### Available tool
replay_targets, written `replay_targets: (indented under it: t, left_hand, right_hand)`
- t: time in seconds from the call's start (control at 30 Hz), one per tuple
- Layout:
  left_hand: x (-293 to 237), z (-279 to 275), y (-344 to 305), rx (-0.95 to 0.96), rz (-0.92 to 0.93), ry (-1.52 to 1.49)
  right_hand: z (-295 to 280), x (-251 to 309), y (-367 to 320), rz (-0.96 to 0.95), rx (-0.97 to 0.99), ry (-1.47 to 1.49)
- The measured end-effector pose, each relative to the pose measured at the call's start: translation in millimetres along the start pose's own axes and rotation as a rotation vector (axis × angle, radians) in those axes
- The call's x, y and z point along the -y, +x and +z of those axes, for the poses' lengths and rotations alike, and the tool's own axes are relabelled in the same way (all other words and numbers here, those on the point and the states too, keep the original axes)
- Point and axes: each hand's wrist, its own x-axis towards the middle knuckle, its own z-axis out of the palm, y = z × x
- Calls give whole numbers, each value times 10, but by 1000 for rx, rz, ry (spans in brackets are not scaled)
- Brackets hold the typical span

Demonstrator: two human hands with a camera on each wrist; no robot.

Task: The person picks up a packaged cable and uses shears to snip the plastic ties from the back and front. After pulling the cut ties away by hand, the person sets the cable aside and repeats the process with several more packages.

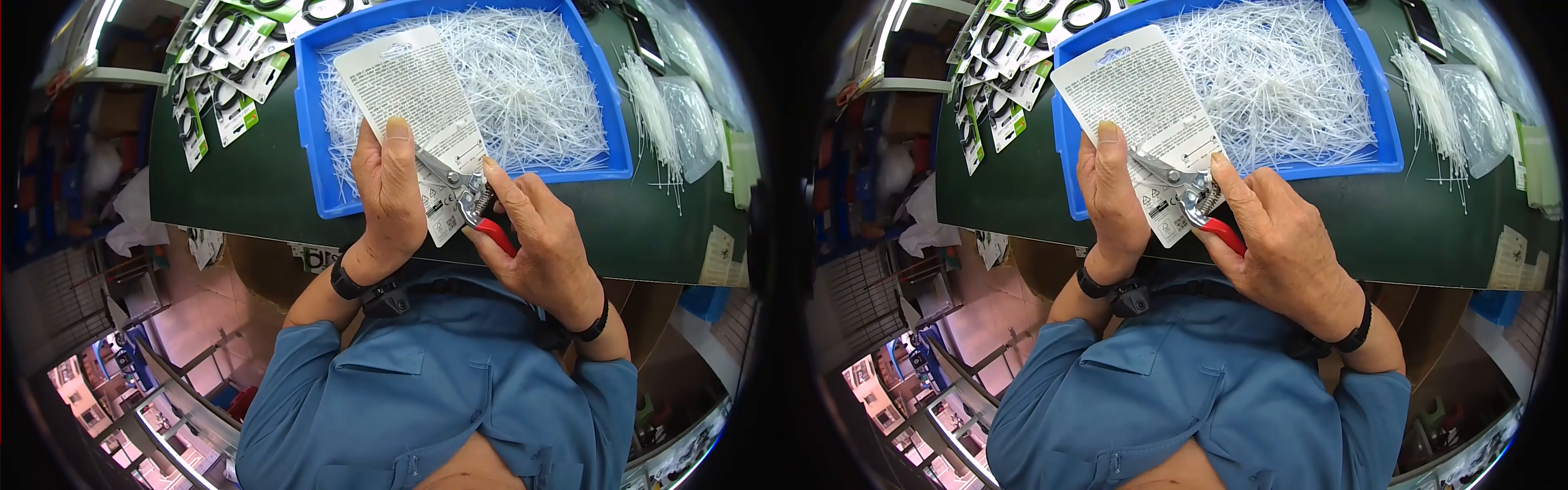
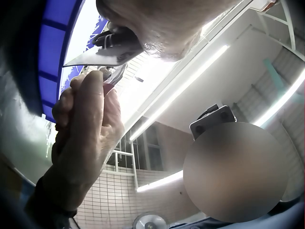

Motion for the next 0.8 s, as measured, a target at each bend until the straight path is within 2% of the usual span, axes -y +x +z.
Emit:
replay_targets:
  t: [0.2, 0.37, 0.43, 0.8]
  left_hand:
    - [-10, -50, 20, -10, -15, 40]
    - [-93, -230, 131, -142, -11, 75]
    - [-115, -279, 169, -203, -2, 35]
    - [-99, -208, 119, -189, 43, 35]
  right_hand:
    - [46, -42, -80, 18, -37, 57]
    - [-90, -116, -177, 113, -40, 113]
    - [-63, -141, -202, 97, -19, 100]
    - [56, -95, -145, 34, 18, 32]
